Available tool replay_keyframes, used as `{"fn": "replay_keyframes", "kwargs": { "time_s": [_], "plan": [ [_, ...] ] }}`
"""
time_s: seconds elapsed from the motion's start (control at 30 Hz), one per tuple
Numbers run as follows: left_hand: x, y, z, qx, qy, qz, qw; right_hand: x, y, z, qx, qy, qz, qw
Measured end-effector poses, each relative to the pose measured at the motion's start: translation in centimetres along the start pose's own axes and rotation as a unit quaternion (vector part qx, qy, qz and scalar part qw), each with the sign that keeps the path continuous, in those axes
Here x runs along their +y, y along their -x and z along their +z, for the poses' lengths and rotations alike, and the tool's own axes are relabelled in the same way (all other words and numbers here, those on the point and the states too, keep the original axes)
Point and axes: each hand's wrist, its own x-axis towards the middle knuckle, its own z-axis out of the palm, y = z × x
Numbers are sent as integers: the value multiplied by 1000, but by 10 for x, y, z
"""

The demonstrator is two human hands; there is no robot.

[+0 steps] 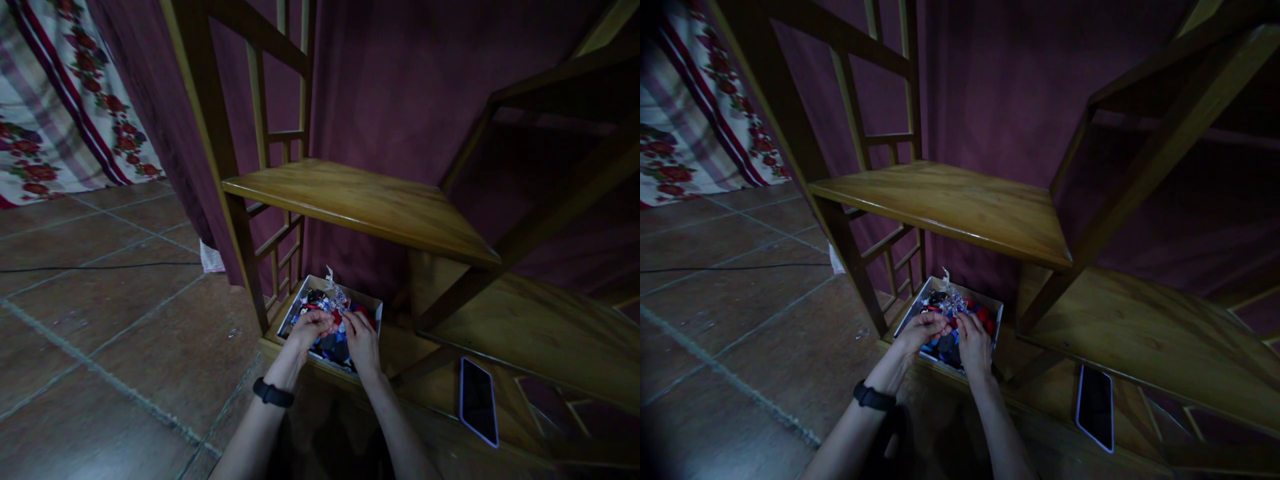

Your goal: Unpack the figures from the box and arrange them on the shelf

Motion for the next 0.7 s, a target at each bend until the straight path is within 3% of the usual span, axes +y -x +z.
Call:
{"fn": "replay_keyframes", "kwargs": {
  "time_s": [0.7],
  "plan": [
    [-6, -2, 6, -13, -27, 64, 998, 0, -4, 8, 9, -120, 94, 988]
  ]
}}
